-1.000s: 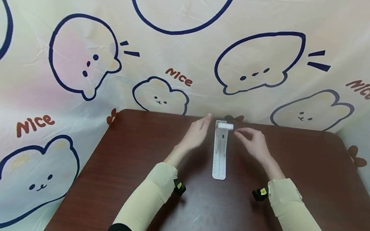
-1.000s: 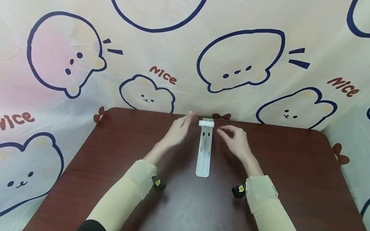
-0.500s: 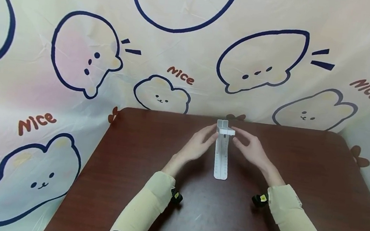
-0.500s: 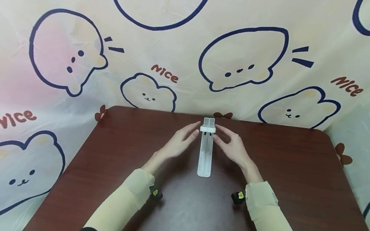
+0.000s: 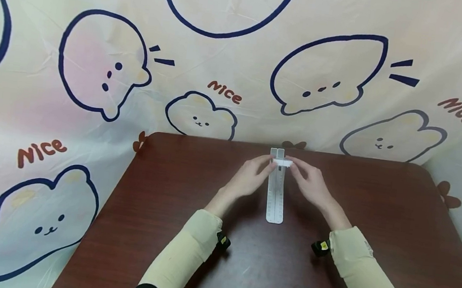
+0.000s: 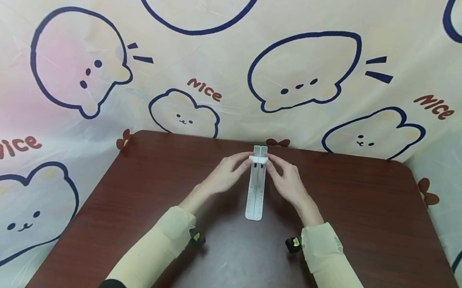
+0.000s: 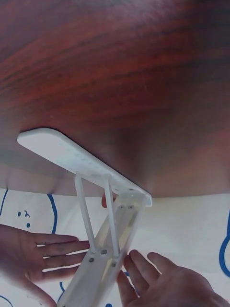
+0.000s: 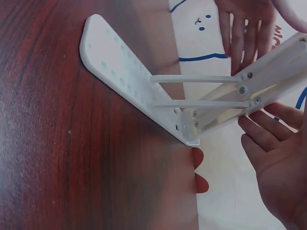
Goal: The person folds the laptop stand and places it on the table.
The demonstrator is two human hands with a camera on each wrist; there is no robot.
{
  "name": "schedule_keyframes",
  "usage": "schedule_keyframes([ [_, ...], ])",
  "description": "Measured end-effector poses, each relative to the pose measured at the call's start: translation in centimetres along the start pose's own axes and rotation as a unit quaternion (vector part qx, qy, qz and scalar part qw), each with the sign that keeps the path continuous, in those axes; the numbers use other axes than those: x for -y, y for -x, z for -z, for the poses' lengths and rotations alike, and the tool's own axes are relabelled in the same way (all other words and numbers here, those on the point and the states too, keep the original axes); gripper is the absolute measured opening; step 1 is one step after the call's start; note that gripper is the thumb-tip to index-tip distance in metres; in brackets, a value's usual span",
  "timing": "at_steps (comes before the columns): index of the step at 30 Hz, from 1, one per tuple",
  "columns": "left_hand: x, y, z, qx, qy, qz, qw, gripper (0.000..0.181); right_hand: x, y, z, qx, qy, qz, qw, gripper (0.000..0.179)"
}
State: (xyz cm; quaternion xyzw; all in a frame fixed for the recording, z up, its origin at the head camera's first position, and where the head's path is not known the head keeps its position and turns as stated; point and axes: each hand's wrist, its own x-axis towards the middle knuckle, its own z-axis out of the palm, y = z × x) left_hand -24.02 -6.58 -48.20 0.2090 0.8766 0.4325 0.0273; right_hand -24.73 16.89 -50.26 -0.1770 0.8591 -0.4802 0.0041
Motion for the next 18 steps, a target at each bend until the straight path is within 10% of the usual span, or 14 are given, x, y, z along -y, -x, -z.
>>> schedule_keyframes([
  [18, -1.3, -2.7, 1.9, 0.014, -0.044, 0.015, 0.9988, 0.061, 1.5, -2.7, 2.0, 0.030, 0.050, -0.009, 0.9983, 0.074],
])
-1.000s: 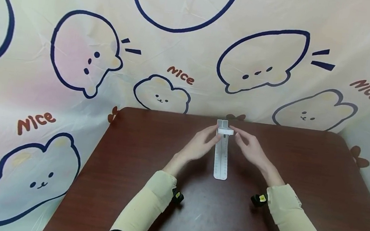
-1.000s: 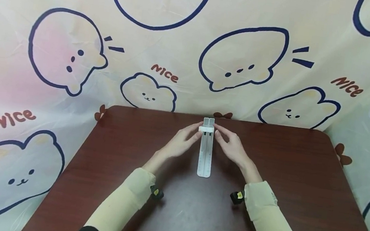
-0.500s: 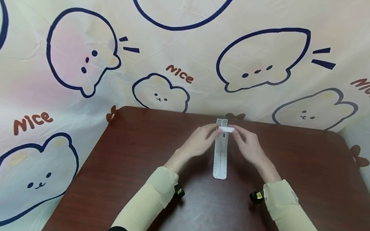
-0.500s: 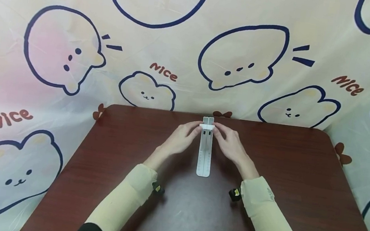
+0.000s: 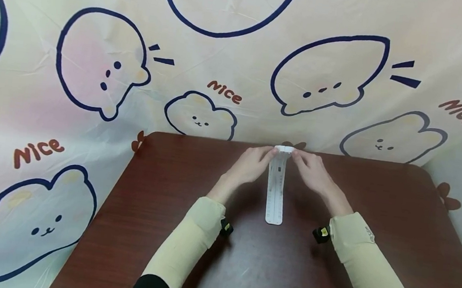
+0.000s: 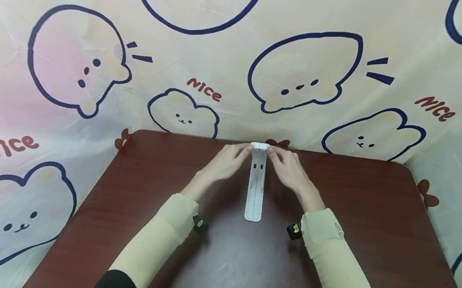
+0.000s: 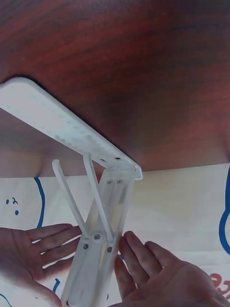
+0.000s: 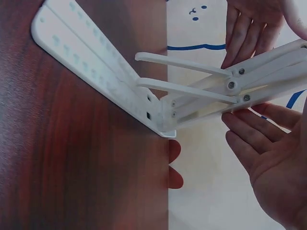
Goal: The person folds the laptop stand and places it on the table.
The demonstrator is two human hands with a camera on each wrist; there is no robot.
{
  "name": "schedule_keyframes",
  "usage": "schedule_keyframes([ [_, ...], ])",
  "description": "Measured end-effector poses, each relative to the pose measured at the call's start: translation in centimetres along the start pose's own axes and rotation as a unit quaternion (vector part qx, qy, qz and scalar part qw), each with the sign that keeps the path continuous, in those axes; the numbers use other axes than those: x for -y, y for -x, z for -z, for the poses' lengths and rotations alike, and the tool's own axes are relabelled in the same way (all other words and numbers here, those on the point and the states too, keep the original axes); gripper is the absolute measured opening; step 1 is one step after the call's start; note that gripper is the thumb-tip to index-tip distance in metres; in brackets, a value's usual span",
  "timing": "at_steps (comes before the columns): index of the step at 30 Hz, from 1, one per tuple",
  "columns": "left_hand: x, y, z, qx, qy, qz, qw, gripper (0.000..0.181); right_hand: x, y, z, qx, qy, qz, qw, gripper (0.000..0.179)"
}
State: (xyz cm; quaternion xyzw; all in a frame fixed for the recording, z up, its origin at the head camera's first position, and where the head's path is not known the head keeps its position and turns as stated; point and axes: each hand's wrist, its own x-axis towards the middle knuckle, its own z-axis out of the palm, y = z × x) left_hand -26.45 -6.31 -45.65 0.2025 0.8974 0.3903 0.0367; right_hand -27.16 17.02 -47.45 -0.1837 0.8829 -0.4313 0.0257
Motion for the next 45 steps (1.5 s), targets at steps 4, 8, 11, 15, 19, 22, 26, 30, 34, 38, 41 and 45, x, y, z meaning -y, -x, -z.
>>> schedule_keyframes([
  [4, -0.1, -0.3, 0.3, 0.005, -0.002, 0.009, 1.0000, 0.061, 0.2, -0.2, 0.4, 0.014, -0.001, -0.015, 0.9998, 0.077],
  [8, -0.1, -0.7, 0.5, 0.007, 0.004, 0.014, 0.9999, 0.061, 0.5, -0.6, 0.8, 0.028, -0.011, -0.029, 0.9992, 0.076],
  [11, -0.3, -1.2, 0.9, 0.013, 0.006, 0.019, 0.9997, 0.064, 0.8, -1.0, 1.3, 0.041, -0.019, -0.037, 0.9983, 0.075],
  [15, -0.6, -2.0, 1.5, 0.023, 0.013, 0.029, 0.9992, 0.069, 1.3, -1.8, 2.1, 0.058, -0.021, -0.046, 0.9970, 0.078],
  [19, -1.0, -2.6, 2.1, 0.025, 0.025, 0.043, 0.9985, 0.075, 1.7, -2.6, 2.8, 0.072, -0.021, -0.053, 0.9958, 0.082],
  [22, -1.1, -2.9, 2.4, 0.026, 0.029, 0.056, 0.9976, 0.078, 2.0, -3.0, 3.2, 0.080, -0.024, -0.057, 0.9948, 0.082],
  [26, -1.2, -3.3, 2.6, 0.029, 0.036, 0.075, 0.9961, 0.082, 2.3, -3.4, 3.5, 0.094, -0.033, -0.065, 0.9929, 0.082],
  [30, -1.5, -3.9, 3.1, 0.032, 0.051, 0.086, 0.9944, 0.085, 2.6, -4.0, 4.0, 0.102, -0.046, -0.078, 0.9907, 0.085],
  [34, -1.7, -4.4, 3.5, 0.038, 0.066, 0.094, 0.9927, 0.086, 2.8, -4.6, 4.3, 0.109, -0.066, -0.081, 0.9885, 0.085],
  [38, -1.7, -4.5, 3.8, 0.038, 0.069, 0.096, 0.9922, 0.085, 2.9, -5.0, 4.3, 0.113, -0.073, -0.078, 0.9879, 0.084],
  [41, -1.6, -4.5, 3.8, 0.033, 0.068, 0.098, 0.9923, 0.086, 2.9, -5.0, 4.2, 0.112, -0.070, -0.077, 0.9883, 0.085],
  [45, -1.3, -4.3, 3.5, 0.031, 0.082, 0.104, 0.9907, 0.088, 2.8, -4.8, 4.2, 0.106, -0.062, -0.076, 0.9895, 0.086],
])
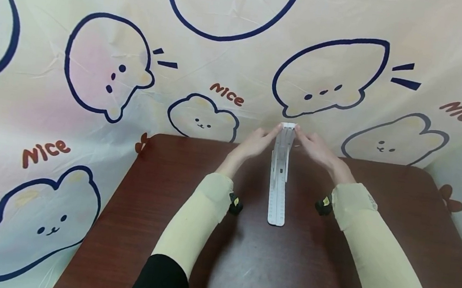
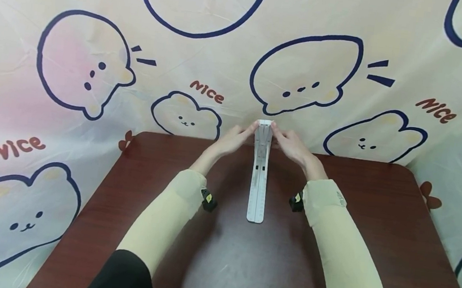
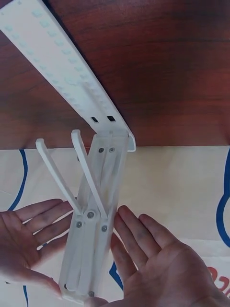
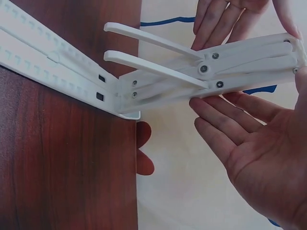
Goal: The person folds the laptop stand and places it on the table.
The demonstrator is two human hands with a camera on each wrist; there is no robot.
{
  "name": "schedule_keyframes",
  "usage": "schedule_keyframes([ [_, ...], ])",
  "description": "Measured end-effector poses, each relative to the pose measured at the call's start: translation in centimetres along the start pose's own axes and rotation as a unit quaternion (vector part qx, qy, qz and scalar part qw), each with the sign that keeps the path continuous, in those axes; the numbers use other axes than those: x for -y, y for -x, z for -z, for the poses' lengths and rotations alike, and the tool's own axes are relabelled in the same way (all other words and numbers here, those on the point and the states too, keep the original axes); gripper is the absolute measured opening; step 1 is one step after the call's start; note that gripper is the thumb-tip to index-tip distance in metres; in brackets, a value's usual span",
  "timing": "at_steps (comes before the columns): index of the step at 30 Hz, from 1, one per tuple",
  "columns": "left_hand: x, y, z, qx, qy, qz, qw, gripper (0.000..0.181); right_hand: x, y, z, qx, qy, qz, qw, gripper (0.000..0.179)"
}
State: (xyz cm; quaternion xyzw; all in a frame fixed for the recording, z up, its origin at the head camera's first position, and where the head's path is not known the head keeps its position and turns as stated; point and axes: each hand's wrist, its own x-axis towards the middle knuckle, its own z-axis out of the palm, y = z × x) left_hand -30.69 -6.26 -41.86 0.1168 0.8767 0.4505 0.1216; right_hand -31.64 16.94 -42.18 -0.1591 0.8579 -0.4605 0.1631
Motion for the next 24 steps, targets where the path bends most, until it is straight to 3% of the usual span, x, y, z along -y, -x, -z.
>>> schedule_keyframes([
  [6, 0.8, 0.4, -0.7, 0.015, 0.017, 0.003, 0.9997, 0.090, -0.7, 0.5, -0.3, -0.004, -0.006, 0.015, 0.9999, 0.083],
  [10, 1.5, 0.7, -1.3, 0.014, 0.040, -0.017, 0.9989, 0.091, -1.4, 1.0, -0.6, -0.011, -0.026, 0.016, 0.9995, 0.082],
  [16, 3.0, 1.6, -2.1, -0.033, 0.024, -0.056, 0.9976, 0.071, -3.2, 1.7, -1.3, -0.035, -0.016, 0.003, 0.9992, 0.077],
  [20, 4.1, 2.0, -2.7, -0.068, 0.008, -0.048, 0.9965, 0.054, -4.8, 2.2, -2.0, -0.038, 0.017, -0.002, 0.9991, 0.061],
  [24, 4.9, 2.1, -3.3, -0.062, 0.014, -0.035, 0.9974, 0.045, -5.8, 2.4, -2.8, -0.038, 0.027, -0.011, 0.9988, 0.047],
])
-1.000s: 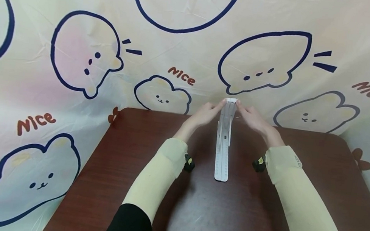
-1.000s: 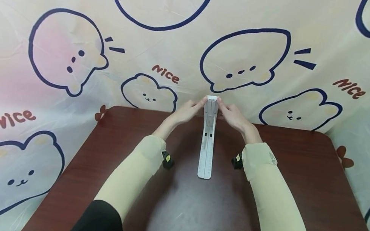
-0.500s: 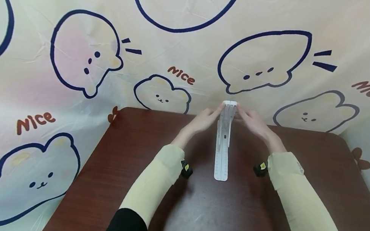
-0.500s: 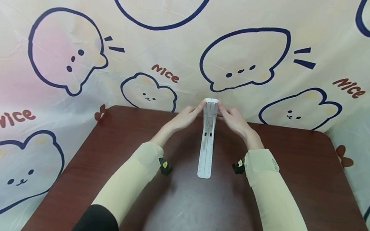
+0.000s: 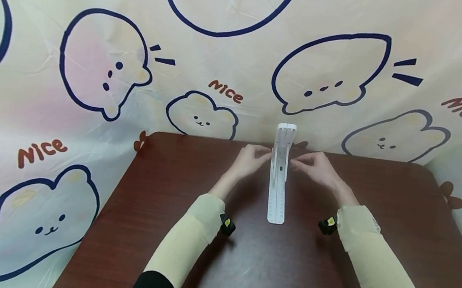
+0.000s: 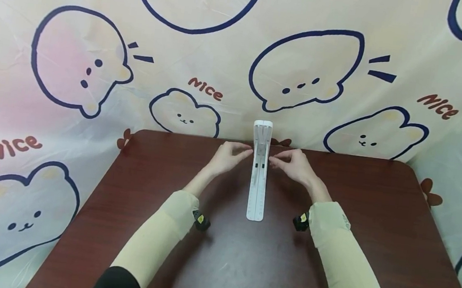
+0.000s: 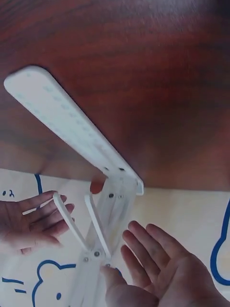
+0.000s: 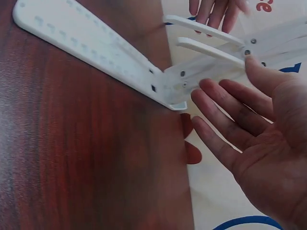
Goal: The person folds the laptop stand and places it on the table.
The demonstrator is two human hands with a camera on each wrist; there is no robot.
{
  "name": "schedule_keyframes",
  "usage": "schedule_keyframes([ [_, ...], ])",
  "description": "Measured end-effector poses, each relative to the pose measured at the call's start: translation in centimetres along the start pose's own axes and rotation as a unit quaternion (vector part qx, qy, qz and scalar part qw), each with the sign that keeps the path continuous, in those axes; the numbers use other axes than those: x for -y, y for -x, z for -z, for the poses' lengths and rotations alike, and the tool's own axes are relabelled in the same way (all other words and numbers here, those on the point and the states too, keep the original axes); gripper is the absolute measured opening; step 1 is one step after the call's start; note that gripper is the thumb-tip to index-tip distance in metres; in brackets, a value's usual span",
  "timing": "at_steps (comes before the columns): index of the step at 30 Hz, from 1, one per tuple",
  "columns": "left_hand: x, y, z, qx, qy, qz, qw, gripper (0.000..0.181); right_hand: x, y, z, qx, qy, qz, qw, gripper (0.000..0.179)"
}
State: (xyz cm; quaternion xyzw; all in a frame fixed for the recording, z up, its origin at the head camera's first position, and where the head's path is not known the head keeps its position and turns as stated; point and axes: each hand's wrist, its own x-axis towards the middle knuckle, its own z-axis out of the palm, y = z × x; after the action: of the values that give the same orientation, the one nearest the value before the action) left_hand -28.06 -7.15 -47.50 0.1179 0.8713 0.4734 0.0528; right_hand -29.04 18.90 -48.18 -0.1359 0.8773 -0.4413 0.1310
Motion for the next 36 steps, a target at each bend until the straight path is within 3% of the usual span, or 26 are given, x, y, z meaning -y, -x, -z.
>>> schedule_keyframes([
  [5, 0.7, 0.2, -0.8, 0.017, 0.014, 0.010, 0.9997, 0.040, -0.3, -0.1, -0.8, -0.011, 0.016, 0.006, 0.9998, 0.039],
  [13, 1.8, 0.2, -2.0, 0.045, 0.109, 0.065, 0.9909, 0.040, -0.9, -0.5, -2.0, -0.010, 0.006, 0.015, 0.9998, 0.032],
  [22, 2.4, 0.0, -2.7, 0.045, 0.111, 0.072, 0.9901, 0.035, -1.6, -1.1, -2.9, -0.026, -0.010, 0.010, 0.9996, 0.028],
  [36, 3.5, -1.5, -3.7, -0.001, 0.064, 0.065, 0.9958, 0.024, -2.0, -2.2, -3.5, -0.054, 0.009, 0.001, 0.9985, 0.023],
])
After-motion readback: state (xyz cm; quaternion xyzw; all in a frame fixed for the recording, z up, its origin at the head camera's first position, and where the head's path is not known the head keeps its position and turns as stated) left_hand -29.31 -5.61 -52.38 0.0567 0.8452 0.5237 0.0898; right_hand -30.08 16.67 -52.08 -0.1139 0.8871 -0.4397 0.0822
